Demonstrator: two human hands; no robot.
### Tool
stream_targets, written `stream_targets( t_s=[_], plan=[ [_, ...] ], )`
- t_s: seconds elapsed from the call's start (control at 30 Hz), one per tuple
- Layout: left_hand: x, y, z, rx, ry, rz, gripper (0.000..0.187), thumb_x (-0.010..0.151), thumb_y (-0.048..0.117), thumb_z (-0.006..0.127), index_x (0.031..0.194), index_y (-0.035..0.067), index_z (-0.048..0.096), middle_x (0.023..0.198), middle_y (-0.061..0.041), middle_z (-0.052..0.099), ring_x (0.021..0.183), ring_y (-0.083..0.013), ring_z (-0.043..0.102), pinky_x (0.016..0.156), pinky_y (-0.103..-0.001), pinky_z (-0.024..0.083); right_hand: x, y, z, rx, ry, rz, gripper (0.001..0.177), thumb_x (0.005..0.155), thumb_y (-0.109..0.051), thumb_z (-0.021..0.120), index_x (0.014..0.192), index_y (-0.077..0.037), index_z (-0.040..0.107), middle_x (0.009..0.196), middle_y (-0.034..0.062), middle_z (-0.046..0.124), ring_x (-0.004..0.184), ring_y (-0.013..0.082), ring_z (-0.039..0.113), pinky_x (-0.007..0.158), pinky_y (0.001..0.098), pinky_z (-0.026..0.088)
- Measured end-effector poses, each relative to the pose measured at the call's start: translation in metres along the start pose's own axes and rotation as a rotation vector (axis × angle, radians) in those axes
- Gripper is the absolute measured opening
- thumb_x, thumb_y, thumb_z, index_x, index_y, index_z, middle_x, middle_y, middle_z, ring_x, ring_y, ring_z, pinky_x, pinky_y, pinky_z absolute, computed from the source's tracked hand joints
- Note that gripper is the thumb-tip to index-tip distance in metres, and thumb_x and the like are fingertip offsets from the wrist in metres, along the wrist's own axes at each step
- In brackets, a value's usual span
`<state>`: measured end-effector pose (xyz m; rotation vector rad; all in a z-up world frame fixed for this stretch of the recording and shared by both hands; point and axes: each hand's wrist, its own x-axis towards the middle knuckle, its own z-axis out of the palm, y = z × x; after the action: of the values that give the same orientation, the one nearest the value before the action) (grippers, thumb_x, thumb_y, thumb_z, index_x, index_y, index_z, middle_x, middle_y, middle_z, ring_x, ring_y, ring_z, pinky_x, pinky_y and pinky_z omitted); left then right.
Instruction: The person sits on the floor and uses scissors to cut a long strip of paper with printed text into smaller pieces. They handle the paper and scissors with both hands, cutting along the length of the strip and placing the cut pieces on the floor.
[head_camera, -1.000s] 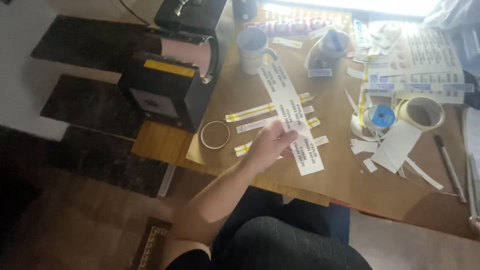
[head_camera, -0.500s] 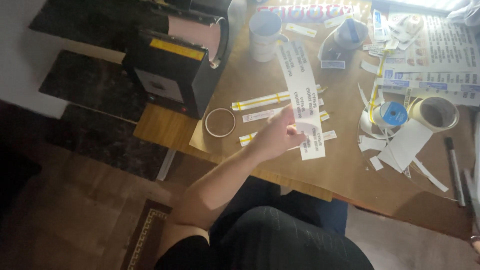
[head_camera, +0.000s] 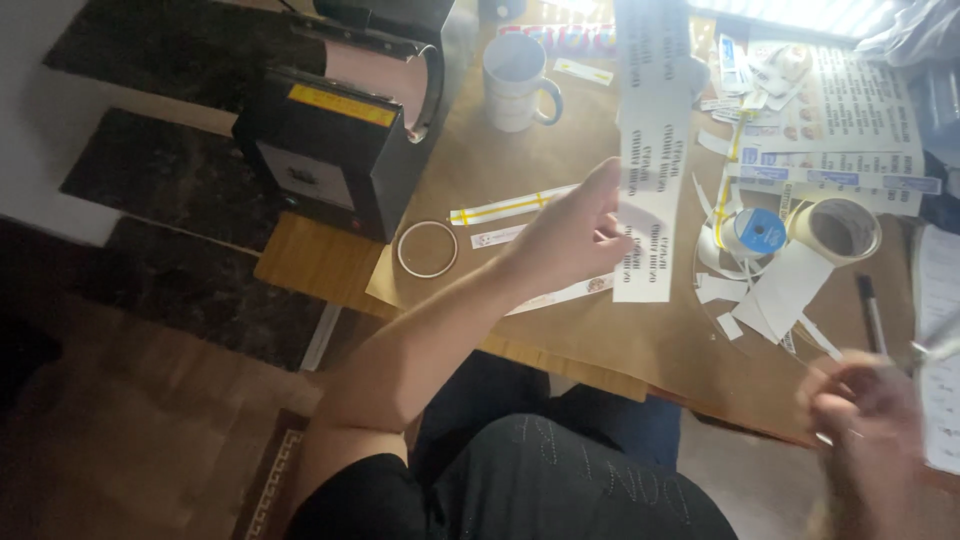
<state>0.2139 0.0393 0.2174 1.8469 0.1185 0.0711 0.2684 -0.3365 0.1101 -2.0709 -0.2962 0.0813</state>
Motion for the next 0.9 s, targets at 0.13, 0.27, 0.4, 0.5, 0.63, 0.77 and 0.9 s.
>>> stream_targets(
  t_s=[0.13, 0.27, 0.4, 0.5, 0.63, 0.77, 0.9],
  plan=[
    [0.005, 0.000, 0.018, 0.091, 0.022, 0.110, 0.059, 0.086, 0.009, 0.061, 0.137, 0.019, 0.034, 0.117, -0.004, 0.075, 0.078, -0.0142, 0.072, 0.068, -0.031, 0.058, 0.010, -0.093, 0.067, 0.185, -0.094, 0.021, 0.029, 0.081, -0.014, 0.065, 0.110, -0.011, 0.067, 0.071, 0.0018, 0.057, 0.060, 0.0093, 0.051, 0.054, 0.0233, 0.038],
    [-0.001, 0.001, 0.025, -0.083, 0.023, 0.251, 0.098, 0.089, 0.001, 0.063, 0.163, 0.026, 0.003, 0.133, -0.013, 0.071, 0.075, -0.0141, 0.073, 0.076, -0.028, 0.060, 0.030, -0.086, 0.115, 0.415, -0.123, 0.044, 0.028, 0.089, -0.027, 0.080, 0.079, -0.010, 0.060, 0.056, 0.0024, 0.052, 0.046, 0.0079, 0.043, 0.042, 0.0226, 0.034],
    [-0.008, -0.007, 0.022, -0.058, 0.073, 0.354, 0.107, 0.092, -0.002, 0.068, 0.164, 0.031, -0.005, 0.162, -0.011, 0.050, 0.085, -0.0165, 0.077, 0.082, -0.030, 0.066, 0.034, -0.093, 0.124, 0.534, -0.147, -0.001, 0.033, 0.086, -0.029, 0.075, 0.071, -0.009, 0.053, 0.056, 0.0014, 0.047, 0.046, 0.0089, 0.038, 0.042, 0.0246, 0.029],
    [-0.007, -0.009, 0.021, 0.051, 0.042, 0.419, 0.084, 0.095, -0.004, 0.066, 0.161, 0.030, 0.025, 0.170, -0.008, 0.038, 0.095, -0.0146, 0.072, 0.080, -0.025, 0.066, 0.034, -0.093, 0.125, 0.522, -0.162, 0.069, 0.034, 0.084, -0.031, 0.075, 0.069, -0.012, 0.051, 0.054, -0.0002, 0.046, 0.045, 0.0085, 0.035, 0.042, 0.0245, 0.026],
    [-0.008, -0.005, 0.020, 0.079, -0.020, 0.466, 0.083, 0.095, -0.010, 0.067, 0.159, 0.031, 0.032, 0.172, -0.007, 0.030, 0.143, -0.0181, 0.052, 0.077, -0.020, 0.064, 0.032, -0.080, 0.123, 0.630, -0.172, 0.052, 0.027, 0.086, -0.025, 0.074, 0.082, -0.012, 0.050, 0.058, 0.0039, 0.049, 0.045, 0.0102, 0.037, 0.041, 0.0256, 0.025],
    [-0.002, -0.005, 0.011, 0.127, -0.050, 0.547, 0.094, 0.094, -0.012, 0.070, 0.163, 0.033, 0.026, 0.175, -0.005, 0.024, 0.159, -0.0219, 0.038, 0.072, -0.019, 0.066, 0.018, -0.078, 0.103, 0.418, -0.313, -0.183, 0.026, 0.088, -0.037, 0.062, 0.090, -0.011, 0.065, 0.065, -0.0037, 0.049, 0.057, 0.0066, 0.042, 0.054, 0.0218, 0.033],
    [0.002, 0.000, 0.000, 0.123, -0.057, 0.565, 0.093, 0.094, -0.013, 0.069, 0.163, 0.033, 0.025, 0.176, -0.004, 0.024, 0.165, -0.0265, 0.033, 0.063, -0.018, 0.063, 0.005, -0.045, 0.101, 0.126, -0.406, 0.010, 0.035, 0.075, -0.042, 0.073, 0.095, -0.013, 0.075, 0.075, 0.0005, 0.065, 0.061, 0.0138, 0.058, 0.055, 0.0285, 0.047]
  ],
)
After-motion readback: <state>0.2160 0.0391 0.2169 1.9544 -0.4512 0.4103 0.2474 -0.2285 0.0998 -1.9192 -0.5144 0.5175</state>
